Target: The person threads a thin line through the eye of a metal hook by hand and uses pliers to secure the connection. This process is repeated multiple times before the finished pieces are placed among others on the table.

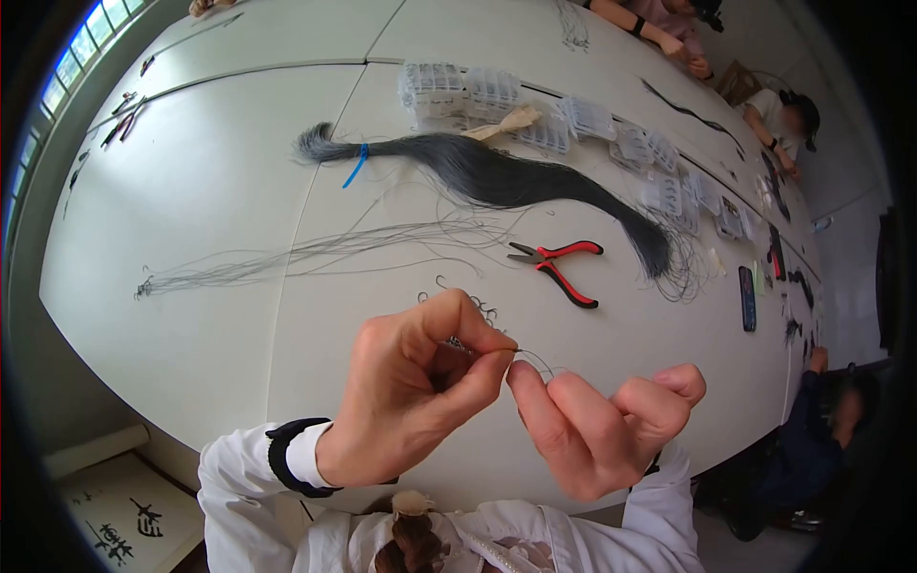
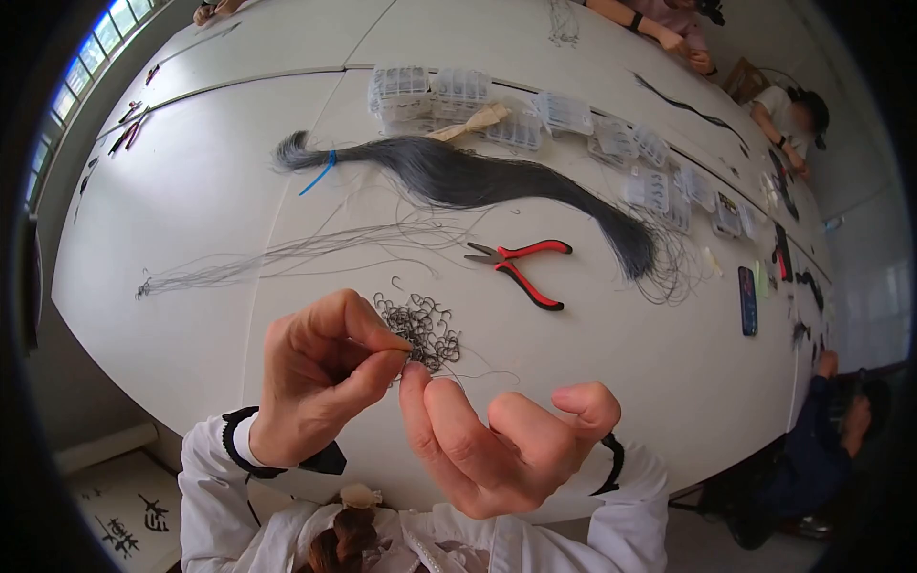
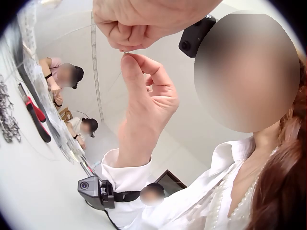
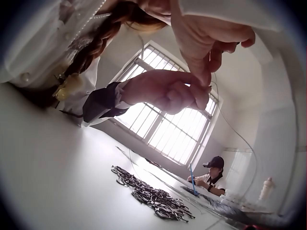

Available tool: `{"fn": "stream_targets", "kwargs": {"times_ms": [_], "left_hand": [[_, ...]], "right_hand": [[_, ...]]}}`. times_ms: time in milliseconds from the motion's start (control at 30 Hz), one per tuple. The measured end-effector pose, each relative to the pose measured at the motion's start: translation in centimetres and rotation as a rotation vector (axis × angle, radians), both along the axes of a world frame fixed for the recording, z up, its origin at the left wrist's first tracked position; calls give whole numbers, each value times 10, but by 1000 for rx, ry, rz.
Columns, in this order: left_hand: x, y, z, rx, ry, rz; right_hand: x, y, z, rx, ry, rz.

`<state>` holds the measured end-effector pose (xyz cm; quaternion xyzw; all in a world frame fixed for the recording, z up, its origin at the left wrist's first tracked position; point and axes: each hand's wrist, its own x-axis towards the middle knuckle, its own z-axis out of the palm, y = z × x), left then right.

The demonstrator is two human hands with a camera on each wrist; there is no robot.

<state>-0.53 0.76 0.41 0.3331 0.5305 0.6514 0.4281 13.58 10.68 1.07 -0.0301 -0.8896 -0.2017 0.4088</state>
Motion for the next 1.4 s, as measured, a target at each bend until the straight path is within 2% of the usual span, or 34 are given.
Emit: {"fn": "stream_targets", "kwargs": {"times_ms": [133, 200, 333, 433, 700, 833, 933, 1000, 1033, 1100, 1133, 1200, 1233, 1300, 1333, 1400], "left_hand": [[0, -2, 3, -41, 130, -10], [0, -2, 1, 28, 347, -8], [0, -2, 5, 14, 397, -38], [1, -1, 5, 36, 452, -43], [1, -1, 3, 81, 534, 9], [2, 0, 2, 109, 579, 33], [3, -1, 1, 126, 578, 60], [2, -1, 1, 139, 587, 44], [2, -1, 0, 141, 589, 43], [2, 0, 0, 156, 574, 52], [2, -1, 1, 157, 575, 52], [0, -2, 3, 91, 552, 12], [0, -3, 4, 92, 553, 12], [-1, -4, 6, 26, 448, -44], [-1, -3, 7, 27, 448, -43], [0, -3, 7, -23, 136, -63]], "right_hand": [[1, 2, 3, 9, 4, 12], [3, 2, 6, -56, 6, 13], [4, 11, 8, -124, 42, 9], [4, 17, 12, -208, -44, 35], [-1, 23, 15, -540, -111, 71], [-3, 25, 16, -620, -104, 82], [-4, 26, 16, -764, -134, 115], [-5, 28, 16, -1008, -187, 177], [-4, 31, 16, -1007, -185, 176], [-4, 37, 14, -1328, -335, 276], [-5, 39, 10, -1327, -333, 276], [-6, 41, 3, -1635, -373, 397], [-6, 41, 3, -1634, -372, 398], [-7, 38, 2, -1952, -347, 411], [-7, 38, 2, -1952, -347, 411], [-8, 39, 3, -1964, -365, 409]]}}
